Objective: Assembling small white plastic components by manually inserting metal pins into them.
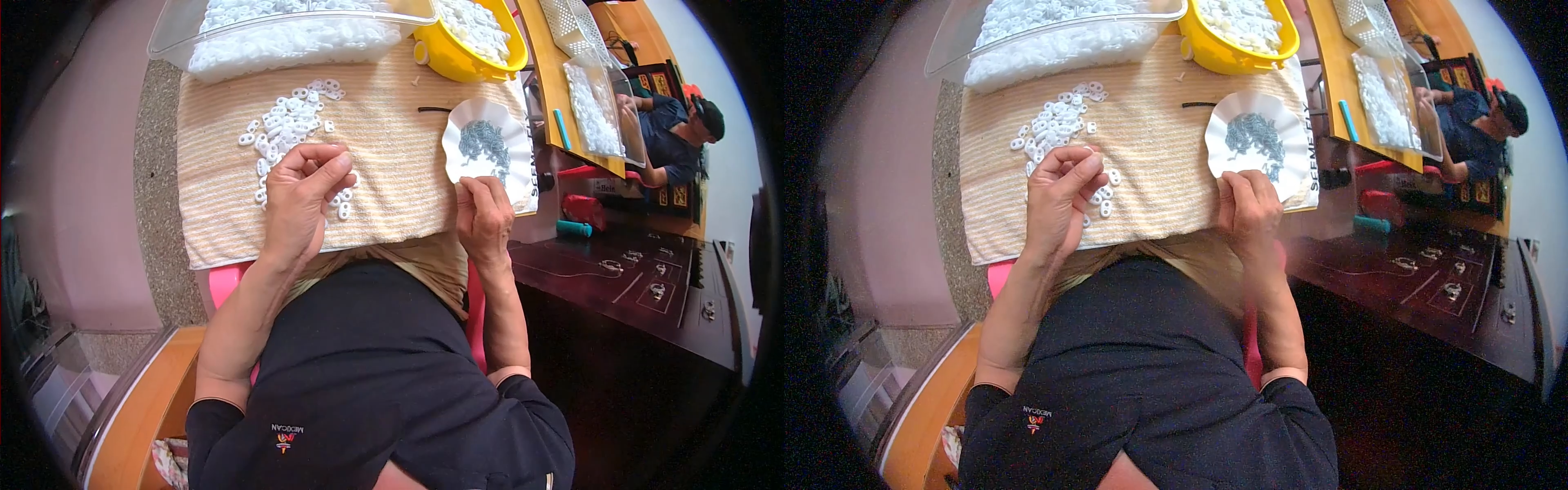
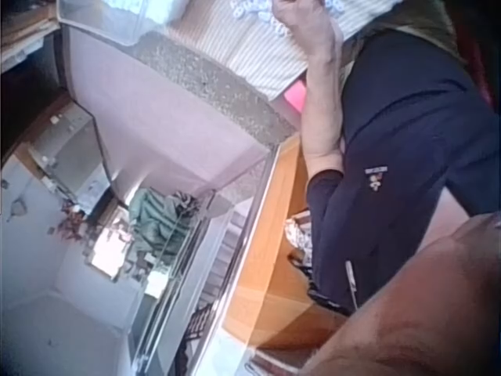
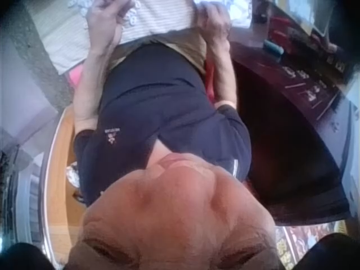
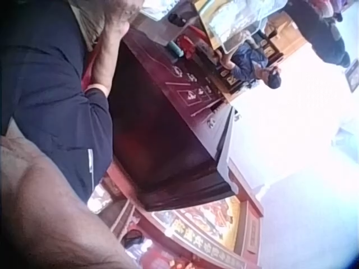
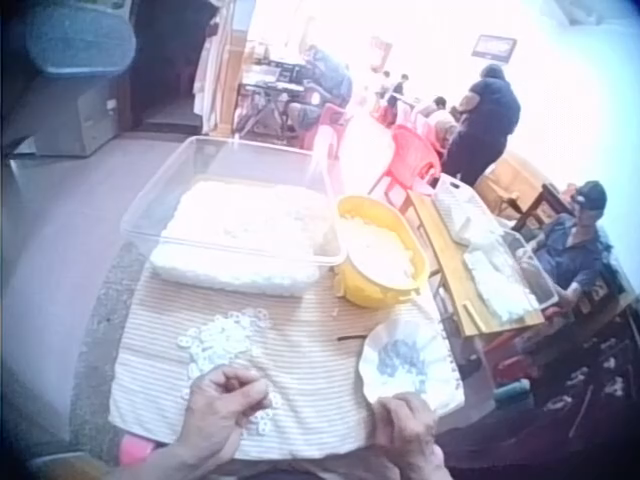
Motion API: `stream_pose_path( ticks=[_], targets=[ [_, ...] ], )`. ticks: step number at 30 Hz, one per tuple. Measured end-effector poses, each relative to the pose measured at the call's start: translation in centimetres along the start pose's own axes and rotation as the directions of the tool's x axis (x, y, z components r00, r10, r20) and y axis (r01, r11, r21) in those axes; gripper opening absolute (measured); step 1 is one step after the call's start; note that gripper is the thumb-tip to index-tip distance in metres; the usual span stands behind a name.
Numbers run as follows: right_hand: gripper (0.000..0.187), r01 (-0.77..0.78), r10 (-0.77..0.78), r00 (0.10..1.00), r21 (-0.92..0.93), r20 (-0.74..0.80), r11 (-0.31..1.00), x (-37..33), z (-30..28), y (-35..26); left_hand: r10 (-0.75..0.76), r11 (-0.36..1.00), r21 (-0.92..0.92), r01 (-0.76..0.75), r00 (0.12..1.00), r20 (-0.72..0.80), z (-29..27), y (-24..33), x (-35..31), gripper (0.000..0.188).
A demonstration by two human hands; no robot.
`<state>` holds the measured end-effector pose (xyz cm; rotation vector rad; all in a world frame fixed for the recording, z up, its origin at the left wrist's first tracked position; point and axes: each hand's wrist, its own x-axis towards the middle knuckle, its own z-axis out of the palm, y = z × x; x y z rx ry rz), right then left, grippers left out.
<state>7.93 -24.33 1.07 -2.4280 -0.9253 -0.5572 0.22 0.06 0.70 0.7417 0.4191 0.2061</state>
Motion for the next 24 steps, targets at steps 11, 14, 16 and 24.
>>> stream_pose_path(
  ticks=[11, 14, 16, 24],
  targets=[
    [0.011, -0.424, 0.242, 0.905, 0.682, 0.351, 0.596, 2.4, 0.1, -3.9, -0.062, 0.980, 0.200, 0.017, 0.974, 0.217, 0.7, -0.6, -1.0, 0.015],
    [0.011, -0.481, 0.202, 0.875, 0.752, 0.439, 0.451, 3.2, 1.2, -4.7, -0.052, 0.986, 0.169, 0.011, 0.969, 0.242, 0.7, -0.6, -1.3, 0.016],
    [0.010, -0.499, 0.215, 0.867, 0.778, 0.450, 0.381, 3.6, 1.8, -5.7, -0.041, 0.989, 0.146, 0.004, 0.967, 0.251, 0.7, -0.7, -1.3, 0.017],
    [0.011, -0.501, 0.117, 0.865, 0.821, 0.489, 0.274, 4.9, 3.3, -6.0, -0.030, 0.999, 0.028, 0.024, 0.969, 0.245, 0.9, -0.2, -0.9, 0.014]
  ],
)
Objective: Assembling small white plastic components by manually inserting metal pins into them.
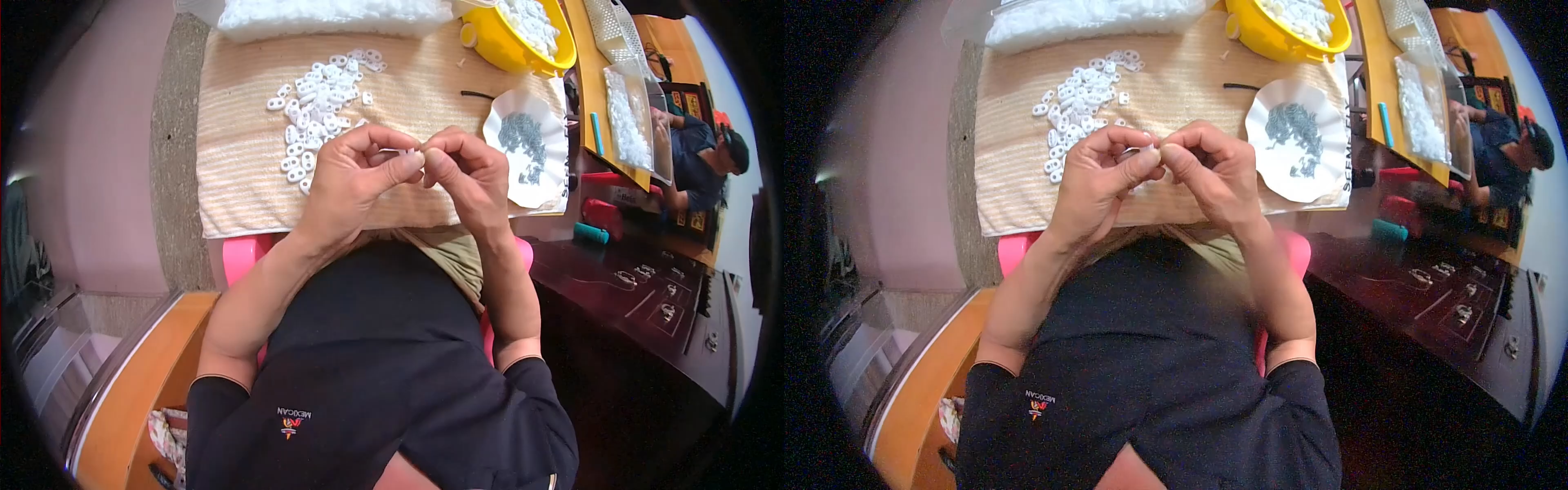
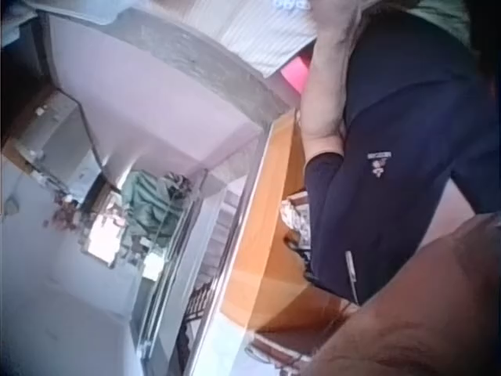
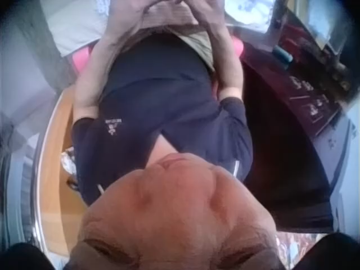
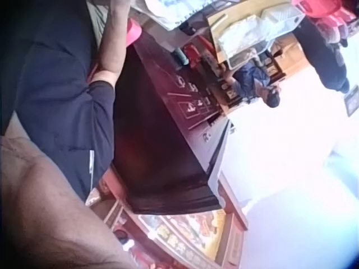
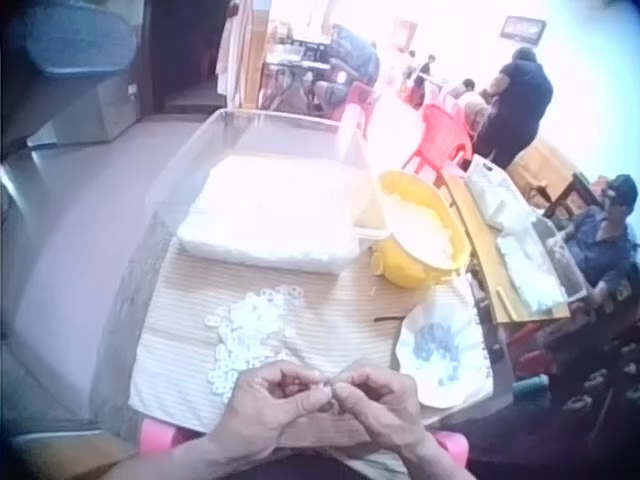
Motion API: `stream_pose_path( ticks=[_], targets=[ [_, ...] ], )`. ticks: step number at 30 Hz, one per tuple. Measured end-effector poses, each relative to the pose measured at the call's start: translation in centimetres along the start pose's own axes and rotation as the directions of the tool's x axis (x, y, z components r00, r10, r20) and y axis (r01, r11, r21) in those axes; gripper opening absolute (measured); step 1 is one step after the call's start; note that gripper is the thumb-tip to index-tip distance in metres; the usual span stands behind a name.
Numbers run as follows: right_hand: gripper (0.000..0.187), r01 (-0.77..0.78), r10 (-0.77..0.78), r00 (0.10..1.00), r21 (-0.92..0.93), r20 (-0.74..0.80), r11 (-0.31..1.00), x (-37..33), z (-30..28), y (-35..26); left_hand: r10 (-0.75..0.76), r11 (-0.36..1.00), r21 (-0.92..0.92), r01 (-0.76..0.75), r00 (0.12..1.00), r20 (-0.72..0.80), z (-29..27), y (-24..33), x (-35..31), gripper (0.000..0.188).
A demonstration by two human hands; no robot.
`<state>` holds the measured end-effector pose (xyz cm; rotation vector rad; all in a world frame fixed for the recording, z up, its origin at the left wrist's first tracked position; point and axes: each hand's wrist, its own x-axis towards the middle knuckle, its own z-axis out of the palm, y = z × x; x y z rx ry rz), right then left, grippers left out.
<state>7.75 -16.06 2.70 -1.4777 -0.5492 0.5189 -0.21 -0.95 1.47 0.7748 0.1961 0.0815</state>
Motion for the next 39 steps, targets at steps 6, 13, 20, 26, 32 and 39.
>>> stream_pose_path(
  ticks=[6, 13, 20, 26, 32, 39],
  targets=[
    [0.009, 0.031, -0.030, 0.998, -0.021, 0.060, 0.999, 0.8, -0.2, 0.0, -0.091, 0.988, -0.127, 0.087, 0.996, -0.025, -0.4, 0.2, 0.3, 0.013],
    [0.009, 0.075, -0.068, 0.995, -0.090, 0.076, 0.993, 0.8, 0.1, 0.1, -0.139, 0.969, -0.209, 0.130, 0.990, -0.028, -1.0, -0.1, 0.3, 0.011],
    [0.011, 0.101, -0.091, 0.989, -0.088, 0.119, 0.991, 0.8, -0.3, 0.2, -0.124, 0.970, -0.216, 0.109, 0.991, -0.054, -0.8, 0.0, 0.2, 0.012],
    [0.013, 0.020, -0.016, 0.990, -0.026, 0.144, 0.999, 0.7, -0.2, -0.1, -0.072, 0.993, -0.099, 0.062, 0.993, -0.094, -0.9, -0.2, 0.2, 0.015],
    [0.017, -0.131, 0.127, 0.990, 0.079, 0.059, 0.988, 0.5, 0.2, -0.3, 0.108, 0.991, 0.091, -0.100, 0.990, -0.087, -0.6, -0.3, 0.2, 0.014],
    [0.016, -0.239, 0.239, 0.971, 0.135, 0.021, 0.961, 0.3, 0.2, -0.3, 0.343, 0.890, 0.320, -0.325, 0.939, -0.001, -0.9, -1.2, 0.3, 0.012]
  ],
)
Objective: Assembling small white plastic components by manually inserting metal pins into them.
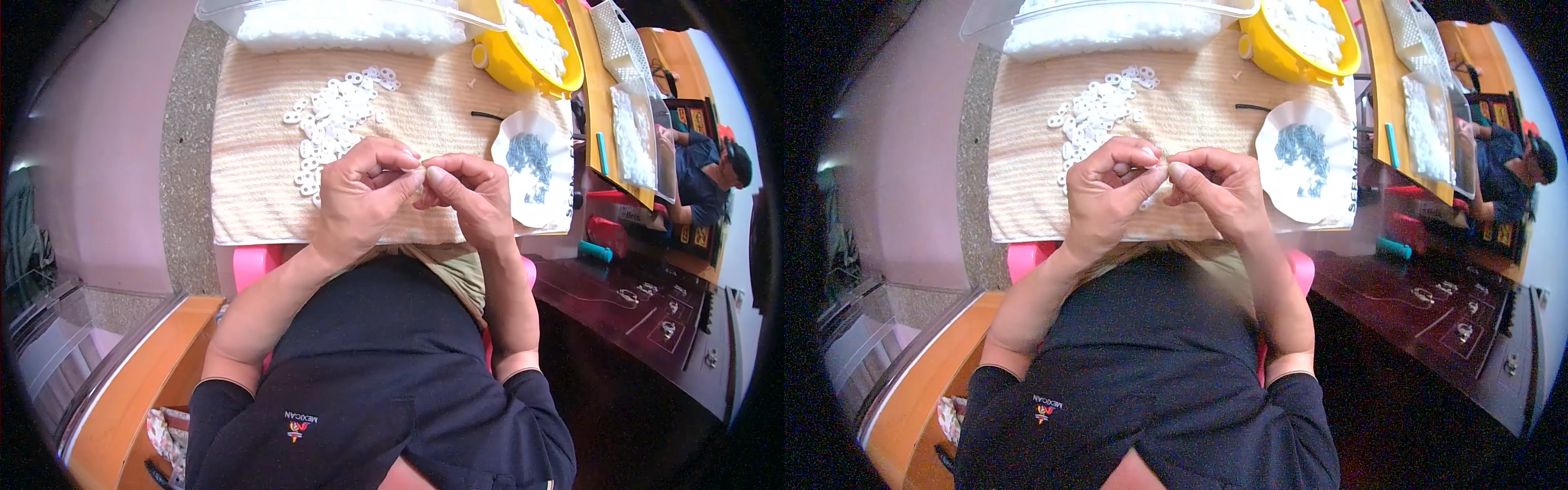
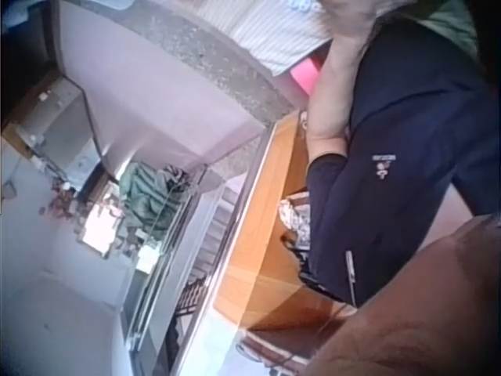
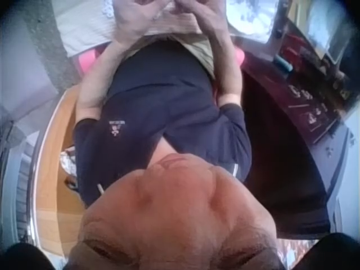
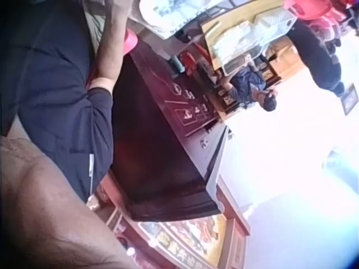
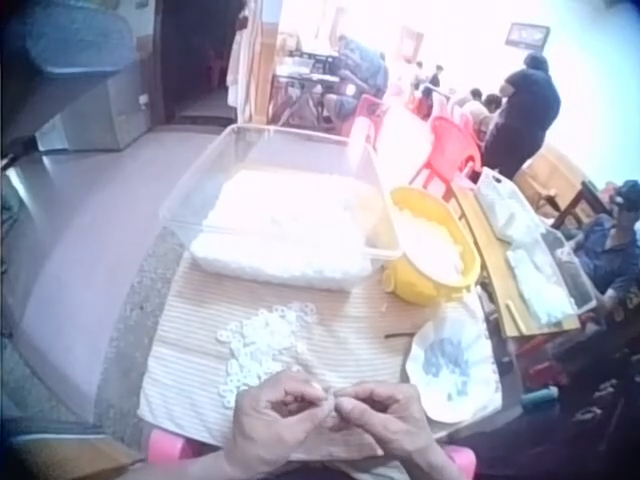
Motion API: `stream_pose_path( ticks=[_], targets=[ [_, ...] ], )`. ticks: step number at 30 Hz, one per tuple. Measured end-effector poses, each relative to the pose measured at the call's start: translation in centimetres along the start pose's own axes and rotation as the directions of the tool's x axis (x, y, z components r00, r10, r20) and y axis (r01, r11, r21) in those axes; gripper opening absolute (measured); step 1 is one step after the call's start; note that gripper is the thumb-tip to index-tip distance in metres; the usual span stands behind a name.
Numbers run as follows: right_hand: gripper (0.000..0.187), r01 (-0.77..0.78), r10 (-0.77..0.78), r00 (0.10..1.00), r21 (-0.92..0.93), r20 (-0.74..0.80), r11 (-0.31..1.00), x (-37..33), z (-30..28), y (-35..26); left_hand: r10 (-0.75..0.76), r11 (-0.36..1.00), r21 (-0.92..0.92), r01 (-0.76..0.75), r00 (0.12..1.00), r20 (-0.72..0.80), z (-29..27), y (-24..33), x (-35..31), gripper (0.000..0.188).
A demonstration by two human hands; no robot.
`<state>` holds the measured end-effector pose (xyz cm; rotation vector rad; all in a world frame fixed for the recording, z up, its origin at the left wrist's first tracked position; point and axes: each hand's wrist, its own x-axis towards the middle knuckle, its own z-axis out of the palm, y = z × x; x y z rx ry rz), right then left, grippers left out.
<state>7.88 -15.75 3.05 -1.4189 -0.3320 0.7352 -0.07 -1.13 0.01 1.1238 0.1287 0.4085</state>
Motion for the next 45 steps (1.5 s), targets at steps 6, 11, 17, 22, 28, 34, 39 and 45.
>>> stream_pose_path(
  ticks=[6, 11, 17, 22, 28, 34, 39, 45],
  targets=[
    [0.016, -0.009, 0.009, 1.000, -0.006, 0.004, 1.000, 0.1, 0.0, 0.0, 0.012, 0.997, 0.077, -0.011, 1.000, -0.015, 0.1, 0.1, -0.1, 0.016],
    [0.015, 0.027, -0.026, 0.999, -0.012, 0.033, 1.000, 0.3, -0.2, 0.6, -0.010, 1.000, 0.028, 0.010, 1.000, -0.016, 0.2, 0.3, -0.1, 0.016],
    [0.013, 0.095, -0.091, 0.993, -0.043, 0.080, 0.995, 0.4, -0.3, 1.2, 0.018, 1.000, 0.003, -0.019, 1.000, 0.025, 0.0, 0.2, 0.1, 0.011],
    [0.012, 0.172, -0.165, 0.982, -0.078, 0.091, 0.982, 0.5, -0.1, 1.3, 0.006, 1.000, -0.031, -0.005, 0.999, 0.047, 0.1, 0.5, 0.2, 0.011],
    [0.013, 0.174, -0.169, 0.983, -0.066, 0.070, 0.983, 0.4, 0.2, 1.4, 0.017, 1.000, 0.013, -0.018, 0.998, 0.059, 0.2, 1.0, 0.2, 0.011],
    [0.014, 0.156, -0.154, 0.986, -0.031, 0.067, 0.987, 0.4, 0.4, 1.3, -0.058, 0.998, 0.007, 0.057, 0.997, 0.060, 0.3, 1.3, 0.1, 0.012],
    [0.013, 0.135, -0.133, 0.990, -0.051, 0.055, 0.989, 0.4, 0.3, 1.4, -0.147, 0.989, 0.007, 0.147, 0.988, 0.046, 0.3, 1.4, 0.3, 0.010],
    [0.012, 0.177, -0.167, 0.982, -0.116, 0.087, 0.977, 0.6, 0.0, 1.5, -0.174, 0.985, -0.008, 0.174, 0.984, 0.032, 0.2, 1.2, 0.2, 0.008]
  ],
)
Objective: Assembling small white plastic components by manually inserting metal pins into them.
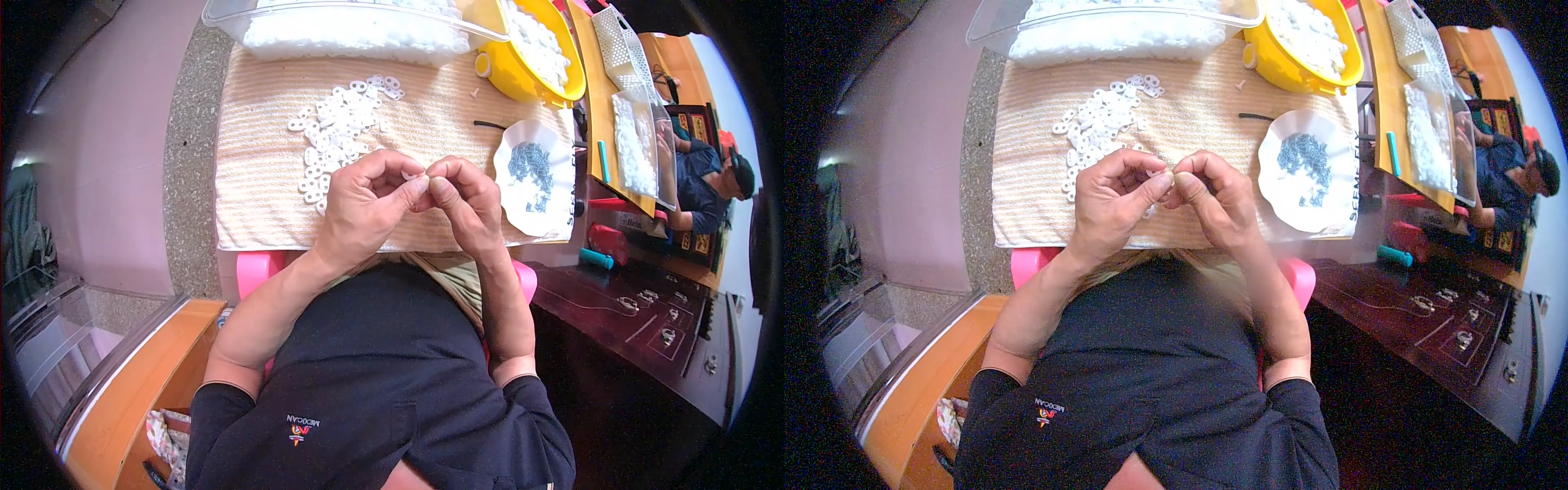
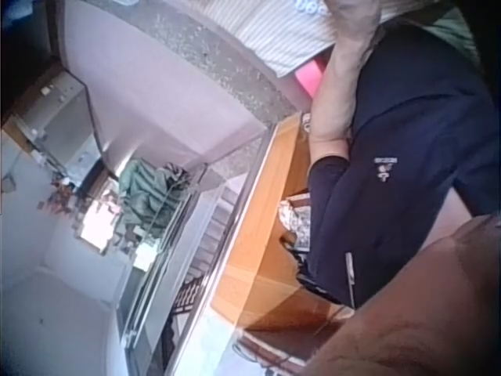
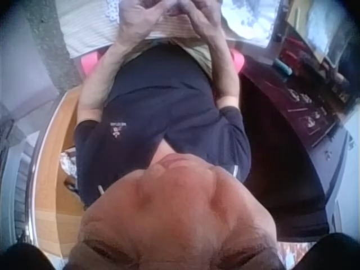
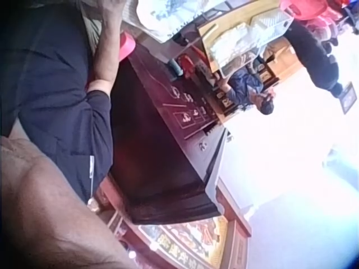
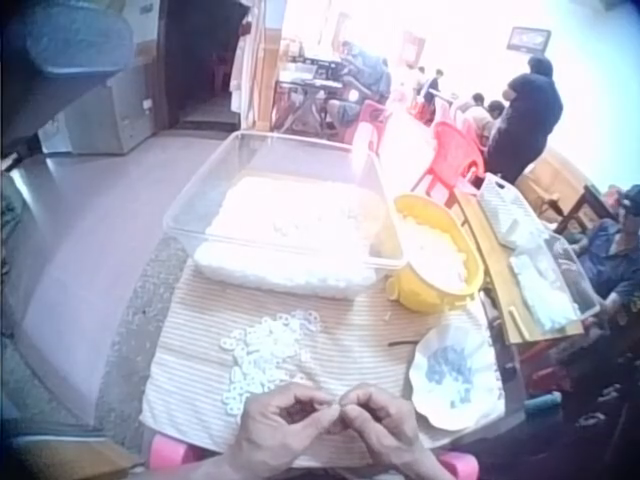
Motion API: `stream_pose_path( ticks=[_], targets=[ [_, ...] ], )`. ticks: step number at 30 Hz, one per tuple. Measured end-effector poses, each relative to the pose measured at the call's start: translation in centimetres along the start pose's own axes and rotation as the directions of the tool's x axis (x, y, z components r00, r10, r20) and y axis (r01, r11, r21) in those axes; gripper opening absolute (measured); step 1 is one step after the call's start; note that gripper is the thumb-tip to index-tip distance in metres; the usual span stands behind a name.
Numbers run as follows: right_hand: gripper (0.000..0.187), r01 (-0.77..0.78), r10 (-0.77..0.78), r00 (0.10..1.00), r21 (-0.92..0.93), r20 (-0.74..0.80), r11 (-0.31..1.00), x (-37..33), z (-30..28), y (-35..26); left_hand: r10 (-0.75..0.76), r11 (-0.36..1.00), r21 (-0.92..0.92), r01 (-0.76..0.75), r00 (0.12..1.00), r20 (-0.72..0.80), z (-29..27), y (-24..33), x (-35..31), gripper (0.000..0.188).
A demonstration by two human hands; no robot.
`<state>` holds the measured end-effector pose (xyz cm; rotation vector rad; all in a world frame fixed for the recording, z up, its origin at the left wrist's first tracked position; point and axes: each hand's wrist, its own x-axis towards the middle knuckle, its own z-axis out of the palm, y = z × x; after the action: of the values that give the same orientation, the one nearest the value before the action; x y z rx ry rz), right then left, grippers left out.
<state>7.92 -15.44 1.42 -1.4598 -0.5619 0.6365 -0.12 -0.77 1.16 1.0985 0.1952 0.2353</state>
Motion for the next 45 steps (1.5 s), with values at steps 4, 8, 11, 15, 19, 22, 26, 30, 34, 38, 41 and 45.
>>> stream_pose_path(
  ticks=[4, 8, 11, 15, 19, 22, 26, 30, 34, 38, 41, 45],
  targets=[
    [0.012, -0.020, 0.020, 1.000, -0.003, -0.015, 1.000, -0.1, 0.0, -0.1, 0.010, 0.999, 0.045, -0.010, 1.000, 0.001, 0.2, 0.1, -0.1, 0.006],
    [0.013, -0.022, 0.023, 1.000, 0.016, -0.021, 1.000, -0.2, 0.1, 0.0, 0.015, 0.998, 0.063, -0.015, 1.000, 0.007, 0.1, -0.2, -0.1, 0.007],
    [0.014, -0.027, 0.028, 0.999, 0.041, -0.038, 0.999, -0.2, 0.2, -0.2, 0.021, 0.998, 0.052, -0.021, 1.000, 0.005, 0.2, -0.2, -0.1, 0.007],
    [0.015, -0.059, 0.063, 0.997, 0.074, -0.051, 0.996, -0.3, 0.3, -0.5, 0.030, 0.996, 0.085, -0.031, 0.999, 0.011, 0.3, 0.1, -0.1, 0.007],
    [0.013, -0.058, 0.062, 0.997, 0.097, -0.040, 0.994, -0.3, 0.2, -0.7, 0.010, 0.985, 0.172, -0.015, 1.000, 0.030, 0.2, 0.5, -0.1, 0.008],
    [0.013, -0.061, 0.065, 0.997, 0.103, -0.040, 0.993, -0.3, 0.2, -0.6, 0.061, 0.973, 0.222, -0.066, 0.998, 0.031, 0.1, 0.0, -0.1, 0.009],
    [0.013, -0.058, 0.062, 0.997, 0.085, -0.036, 0.995, -0.3, 0.2, -0.6, 0.067, 0.975, 0.210, -0.073, 0.997, 0.036, 0.0, -0.5, -0.1, 0.009],
    [0.013, -0.051, 0.054, 0.998, 0.069, -0.040, 0.996, -0.3, 0.3, -0.6, 0.092, 0.965, 0.242, -0.098, 0.995, 0.034, 0.0, -0.5, -0.1, 0.008],
    [0.013, -0.045, 0.047, 0.998, 0.066, -0.036, 0.997, -0.2, 0.3, -1.0, 0.076, 0.975, 0.209, -0.081, 0.997, 0.032, 0.3, -0.2, -0.1, 0.009],
    [0.014, -0.062, 0.063, 0.998, 0.094, -0.012, 0.994, -0.2, 0.2, -1.1, 0.085, 0.974, 0.205, -0.093, 0.995, 0.046, 0.0, -0.5, -0.1, 0.009],
    [0.015, -0.124, 0.127, 0.992, 0.172, -0.008, 0.977, -0.3, 0.0, -1.2, 0.136, 0.933, 0.329, -0.148, 0.989, 0.061, -0.1, -0.3, -0.2, 0.009],
    [0.017, -0.165, 0.164, 0.986, 0.208, 0.020, 0.964, -0.2, -0.4, -1.3, 0.093, 0.942, 0.313, -0.121, 0.990, 0.103, 0.0, 0.5, 0.0, 0.010]
  ],
)
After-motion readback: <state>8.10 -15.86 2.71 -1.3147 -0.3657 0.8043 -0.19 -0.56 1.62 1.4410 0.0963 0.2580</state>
